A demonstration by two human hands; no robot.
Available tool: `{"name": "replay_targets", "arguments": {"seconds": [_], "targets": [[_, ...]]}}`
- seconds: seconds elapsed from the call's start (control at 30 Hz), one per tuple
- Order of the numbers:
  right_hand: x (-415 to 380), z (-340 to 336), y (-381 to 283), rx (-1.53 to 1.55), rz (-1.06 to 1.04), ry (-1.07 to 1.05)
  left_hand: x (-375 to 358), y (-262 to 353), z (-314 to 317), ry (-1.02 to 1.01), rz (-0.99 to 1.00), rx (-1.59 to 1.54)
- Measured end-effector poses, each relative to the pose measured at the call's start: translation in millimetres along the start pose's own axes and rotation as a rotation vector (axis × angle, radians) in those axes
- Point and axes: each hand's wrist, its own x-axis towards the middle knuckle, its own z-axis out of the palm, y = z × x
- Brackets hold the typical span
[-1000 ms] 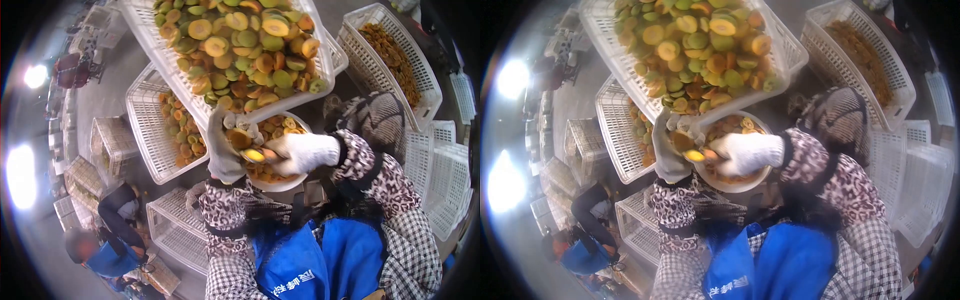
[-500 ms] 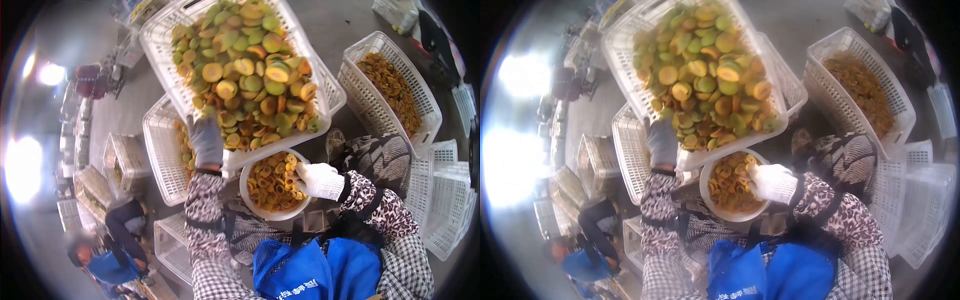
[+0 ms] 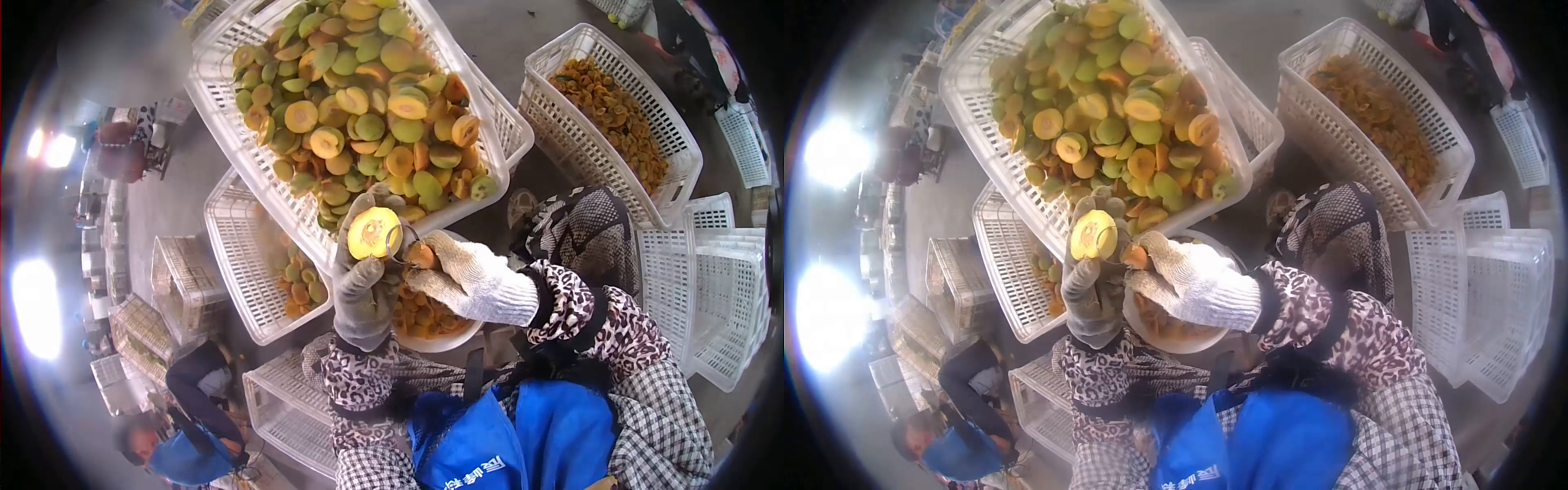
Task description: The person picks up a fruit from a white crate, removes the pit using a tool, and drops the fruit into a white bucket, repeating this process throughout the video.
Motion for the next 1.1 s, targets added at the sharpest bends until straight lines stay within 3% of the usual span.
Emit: {"name": "replay_targets", "arguments": {"seconds": [0.07,0.23,0.33,0.4,0.5,0.63,0.73,0.8,0.83,0.87,0.93,0.97,1.0,1.07,1.1], "targets": [[2,0,0,-0.066,-0.095,-0.017,1,2,7,0.070,0.035,-0.001],[12,-8,-14,-0.122,0.313,-0.228,-1,4,2,0.167,0.073,-0.099],[24,-9,-19,-0.110,0.382,-0.292,-5,1,0,0.211,0.062,-0.096],[27,-7,-20,-0.161,0.395,-0.357,-7,-3,3,0.126,0.281,0.778],[27,1,-21,-0.243,0.411,-0.350,-6,-3,10,0.291,0.240,0.590],[25,5,-16,-0.283,0.328,-0.369,-10,6,26,0.354,0.164,0.564],[20,14,-12,-0.261,0.382,-0.484,-10,3,17,0.434,0.055,0.339],[16,17,-13,-0.021,0.431,-0.439,-7,0,13,0.485,-0.010,0.185],[20,19,-9,0.185,0.356,-0.415,-6,-2,12,0.488,-0.010,0.182],[20,14,-9,0.186,0.357,-0.418,-4,-5,12,0.547,0.007,0.268],[24,1,-16,0.624,0.790,-0.641,-2,-8,12,0.605,0.023,0.355],[24,2,-16,0.617,0.818,-0.650,-1,-10,13,0.623,0.057,0.348],[16,10,-11,0.618,0.824,-0.649,-1,-13,15,0.641,0.089,0.339],[-4,30,-2,-0.159,0.251,-0.308,2,-19,17,0.665,0.110,0.351],[-5,32,0,-0.106,0.294,-0.311,2,-20,18,0.687,0.139,0.366]]}}
